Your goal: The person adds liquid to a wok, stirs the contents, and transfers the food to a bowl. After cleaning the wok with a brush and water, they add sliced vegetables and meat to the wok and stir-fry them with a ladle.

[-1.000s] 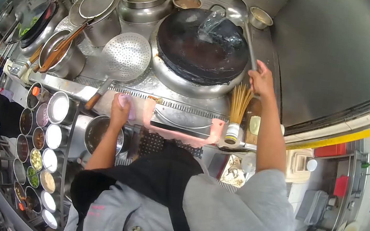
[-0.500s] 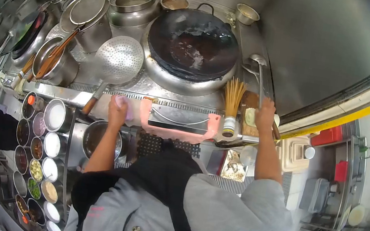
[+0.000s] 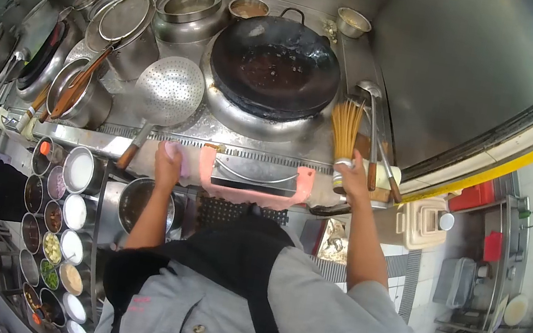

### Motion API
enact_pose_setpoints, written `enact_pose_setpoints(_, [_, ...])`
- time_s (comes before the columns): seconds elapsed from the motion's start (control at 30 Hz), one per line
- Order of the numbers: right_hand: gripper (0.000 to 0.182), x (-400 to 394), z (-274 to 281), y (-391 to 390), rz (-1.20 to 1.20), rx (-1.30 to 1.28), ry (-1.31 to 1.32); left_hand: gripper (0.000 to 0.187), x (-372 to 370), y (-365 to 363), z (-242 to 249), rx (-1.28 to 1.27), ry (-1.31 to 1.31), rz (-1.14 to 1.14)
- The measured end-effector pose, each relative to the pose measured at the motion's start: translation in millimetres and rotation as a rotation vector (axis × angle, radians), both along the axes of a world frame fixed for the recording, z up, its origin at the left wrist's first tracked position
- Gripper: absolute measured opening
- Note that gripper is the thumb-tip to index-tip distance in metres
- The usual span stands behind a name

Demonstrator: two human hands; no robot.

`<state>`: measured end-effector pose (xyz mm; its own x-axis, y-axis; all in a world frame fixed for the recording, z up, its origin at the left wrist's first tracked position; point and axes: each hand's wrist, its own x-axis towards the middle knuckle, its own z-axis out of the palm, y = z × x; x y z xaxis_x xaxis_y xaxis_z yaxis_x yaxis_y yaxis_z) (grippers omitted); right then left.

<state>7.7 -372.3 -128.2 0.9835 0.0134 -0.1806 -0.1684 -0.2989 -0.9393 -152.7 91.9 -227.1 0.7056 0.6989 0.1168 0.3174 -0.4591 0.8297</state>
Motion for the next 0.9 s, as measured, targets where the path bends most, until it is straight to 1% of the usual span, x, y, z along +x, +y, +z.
enact_pose_setpoints(0.03, [0.08,2,17,4,0.026,-0.015,-0.12,0.042,2,0,-1,-0.01,-0.006,0.001])
enact_pose_setpoints(0.1, [0.081,15,65,21,0.076,0.049,-0.191,0.042,3,1,-2,-0.001,-0.009,0.006])
enact_pose_setpoints(0.17, [0.087,34,115,45,0.169,0.087,-0.1,0.042,2,-1,-2,0.034,-0.003,0.011])
enact_pose_setpoints(0.27, [0.078,87,126,70,0.384,-0.164,-0.287,0.042,4,0,-7,-0.001,0.012,0.023])
enact_pose_setpoints(0.37, [0.064,137,112,99,0.622,-0.779,-0.531,0.042,5,-1,-12,0.025,-0.037,0.046])
enact_pose_setpoints(0.43, [0.053,144,124,141,0.786,-1.091,-0.269,0.042,4,-4,-11,0.023,-0.025,0.043])
enact_pose_setpoints(0.47, [0.046,159,103,154,0.738,-1.147,-0.234,0.042,4,-3,-9,0.023,-0.018,0.046])
enact_pose_setpoints(0.57, [0.047,224,54,191,0.657,-1.077,-0.375,0.042,7,-2,-15,0.025,-0.004,0.067])
enact_pose_setpoints(0.67, [0.055,236,26,223,0.554,-0.939,-0.425,0.039,7,2,-15,-0.016,0.013,0.062])
enact_pose_setpoints(0.77, [0.055,198,47,203,0.875,-0.869,-0.466,0.039,-13,12,-23,-0.157,-0.112,0.014])
enact_pose_setpoints(0.8, [0.056,199,43,191,0.837,-0.895,-0.432,0.04,-18,7,-10,-0.279,-0.144,0.059])
enact_pose_setpoints(0.87, [0.058,212,40,164,0.766,-0.954,-0.379,0.043,-26,-13,44,-0.523,-0.222,0.162])
enact_pose_setpoints(0.9, [0.06,227,38,164,0.649,-1.002,-0.349,0.043,-24,-19,57,-0.53,-0.24,0.129])
